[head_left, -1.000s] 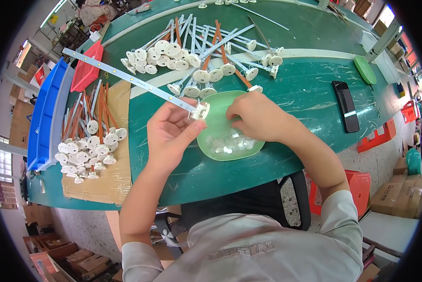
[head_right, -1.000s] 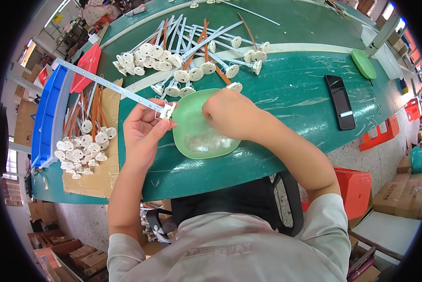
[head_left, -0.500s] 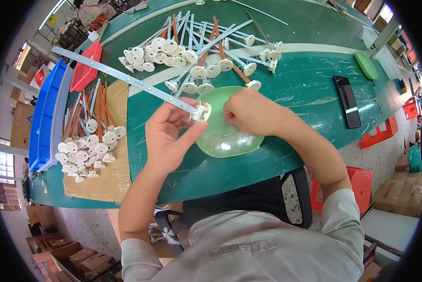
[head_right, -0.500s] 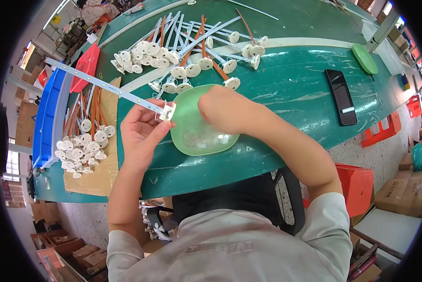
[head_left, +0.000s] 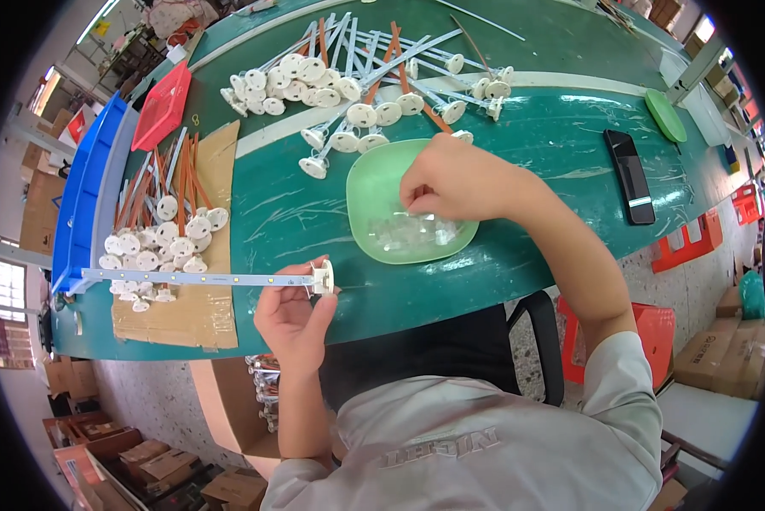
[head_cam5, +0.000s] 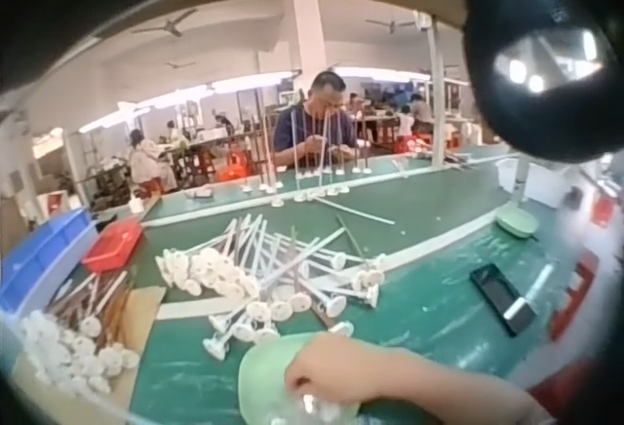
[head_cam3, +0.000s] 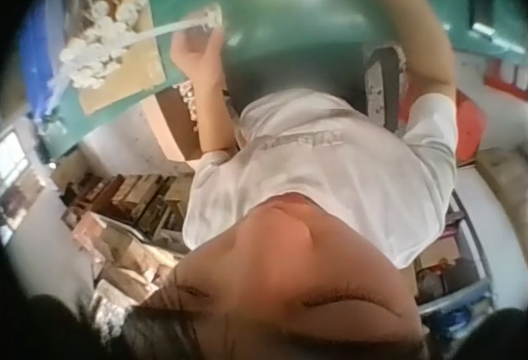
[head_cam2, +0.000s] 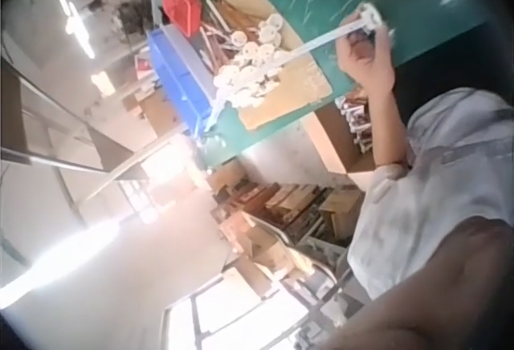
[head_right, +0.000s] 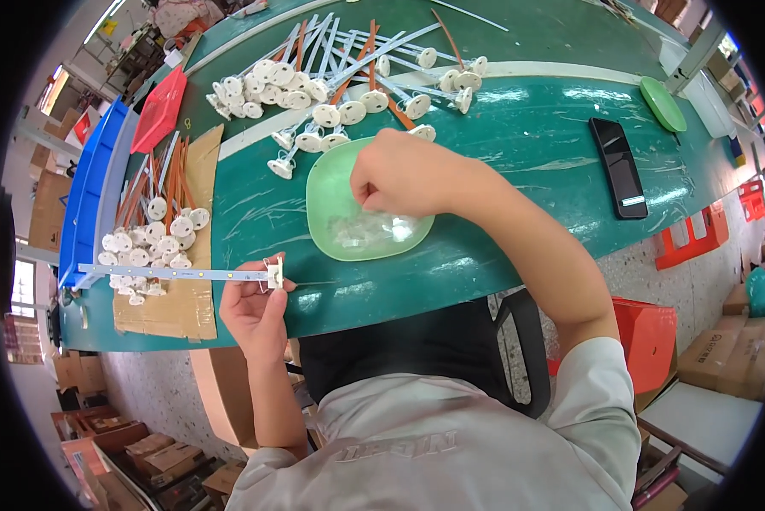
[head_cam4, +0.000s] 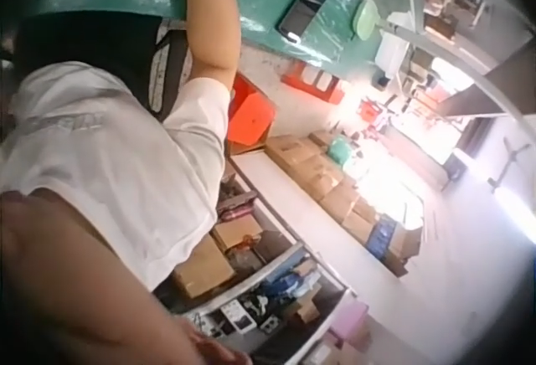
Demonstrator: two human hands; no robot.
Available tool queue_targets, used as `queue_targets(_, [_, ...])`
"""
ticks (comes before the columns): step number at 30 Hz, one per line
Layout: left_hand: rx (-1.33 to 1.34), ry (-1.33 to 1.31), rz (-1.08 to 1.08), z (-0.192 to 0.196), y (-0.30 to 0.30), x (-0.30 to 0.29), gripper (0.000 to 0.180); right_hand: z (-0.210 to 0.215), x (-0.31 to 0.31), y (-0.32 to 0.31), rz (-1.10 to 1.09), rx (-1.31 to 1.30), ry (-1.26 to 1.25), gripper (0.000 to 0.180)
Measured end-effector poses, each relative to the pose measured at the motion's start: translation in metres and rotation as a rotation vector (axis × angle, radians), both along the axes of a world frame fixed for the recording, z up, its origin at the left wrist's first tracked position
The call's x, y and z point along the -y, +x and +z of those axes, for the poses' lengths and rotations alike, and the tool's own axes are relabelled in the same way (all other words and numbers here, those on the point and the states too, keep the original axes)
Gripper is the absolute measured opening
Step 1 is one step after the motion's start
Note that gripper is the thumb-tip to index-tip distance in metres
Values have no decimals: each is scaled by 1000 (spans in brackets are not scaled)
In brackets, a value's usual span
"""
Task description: Manually attaching circular plastic bases to rigid LED strips at an assembly workbench.
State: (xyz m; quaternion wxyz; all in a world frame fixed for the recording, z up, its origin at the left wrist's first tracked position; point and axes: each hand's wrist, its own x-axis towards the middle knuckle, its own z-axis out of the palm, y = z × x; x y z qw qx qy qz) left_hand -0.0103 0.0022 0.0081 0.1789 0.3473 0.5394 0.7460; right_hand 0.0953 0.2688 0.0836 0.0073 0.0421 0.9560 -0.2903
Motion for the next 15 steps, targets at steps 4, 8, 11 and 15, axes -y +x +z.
queue_targets(4, [-2,27,7,-6,-1,3,44,-7,-2,13,14,-226,48,9])
queue_targets(8, [40,23,-56,-2,1,4,43,-4,16,35,-69,-457,-20,10])
queue_targets(11, [8,8,-45,-7,0,7,43,-5,38,53,-281,-515,-160,8])
queue_targets(15, [-52,29,39,0,17,10,44,-3,76,81,-511,-681,-339,3])
